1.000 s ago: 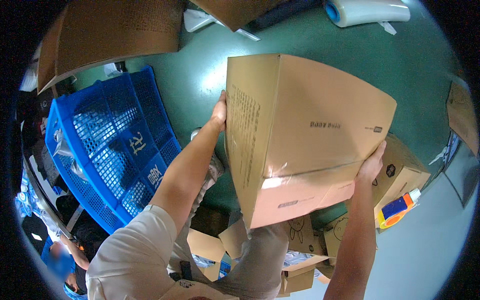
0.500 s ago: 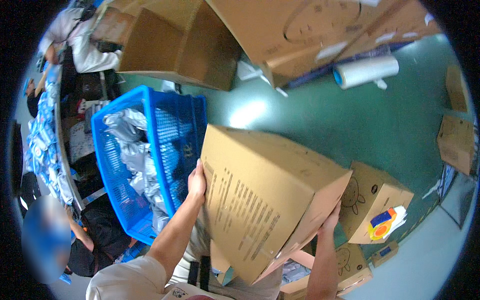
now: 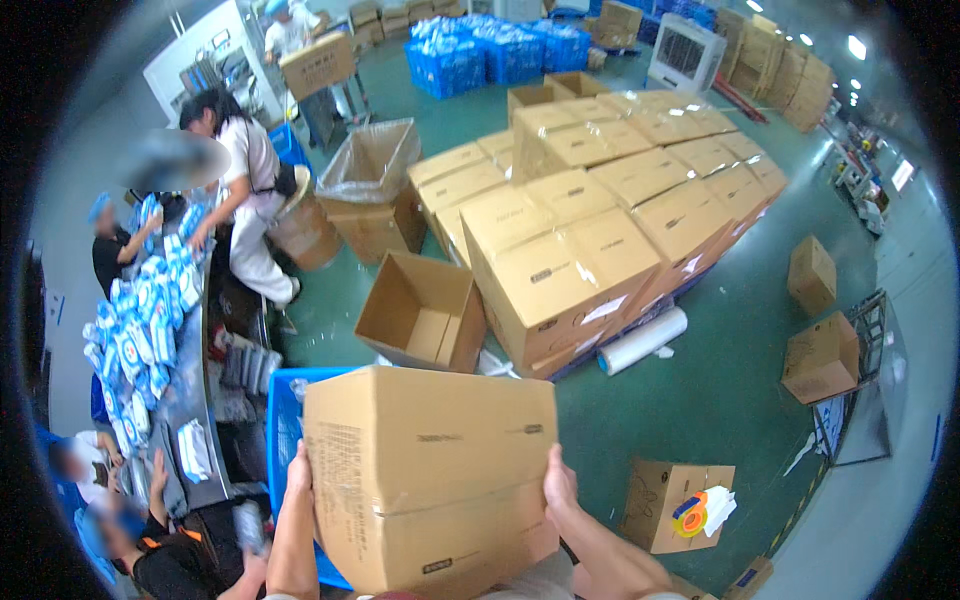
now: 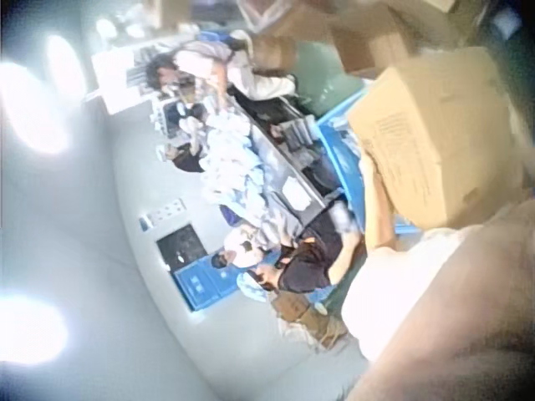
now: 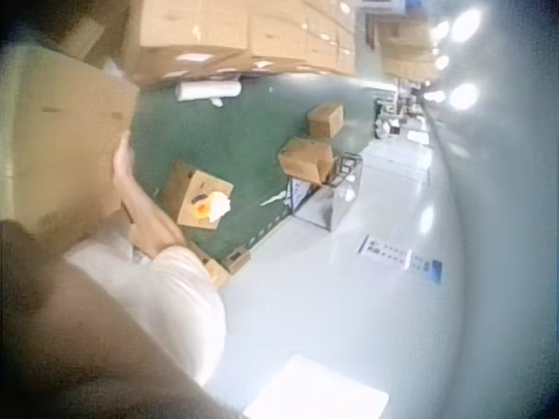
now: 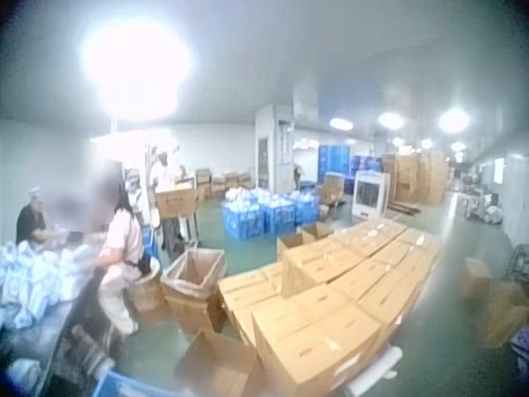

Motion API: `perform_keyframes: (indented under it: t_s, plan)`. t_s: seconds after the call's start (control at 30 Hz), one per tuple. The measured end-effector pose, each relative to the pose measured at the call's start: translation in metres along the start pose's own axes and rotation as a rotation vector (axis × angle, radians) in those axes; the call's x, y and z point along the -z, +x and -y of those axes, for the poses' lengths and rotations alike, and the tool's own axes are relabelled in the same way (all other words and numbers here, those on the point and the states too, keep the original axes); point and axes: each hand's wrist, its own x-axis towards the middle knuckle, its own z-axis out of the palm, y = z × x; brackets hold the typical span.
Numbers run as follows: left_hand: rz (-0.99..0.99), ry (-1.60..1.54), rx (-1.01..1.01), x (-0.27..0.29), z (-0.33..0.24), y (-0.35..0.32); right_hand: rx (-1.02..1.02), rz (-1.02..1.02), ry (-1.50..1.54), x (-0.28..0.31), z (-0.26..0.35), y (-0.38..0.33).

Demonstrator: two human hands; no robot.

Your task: The person picks up cardboard boxes containing packaged items, folds the top flaps down by hand, and applies adhesive tape across the seams using a tape dispenser. The person handles multiple boxes sequentially, moving them to a stack after sealing each one.

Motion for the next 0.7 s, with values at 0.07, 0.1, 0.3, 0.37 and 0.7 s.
perform_keyframes:
  t_s: [0.07,0.1,0.3,0.37,0.7]
  plan:
    - [0.100,-0.148,-0.061,0.041,-0.029,-0.009,0.127,0.106,-0.112,-0.051,0.039,-0.011]
    - [0.111,-0.201,-0.078,0.046,-0.050,-0.026,0.183,0.165,-0.160,-0.068,0.057,-0.007]
    - [0.038,-0.402,-0.279,0.049,-0.109,-0.033,0.536,0.235,-0.434,-0.181,0.173,0.014]
    - [0.010,-0.393,-0.354,0.035,-0.131,-0.038,0.588,0.240,-0.506,-0.219,0.217,0.015]
    - [0.000,-0.346,-0.429,-0.091,-0.259,0.065,0.701,0.362,-0.642,-0.365,0.435,0.121]
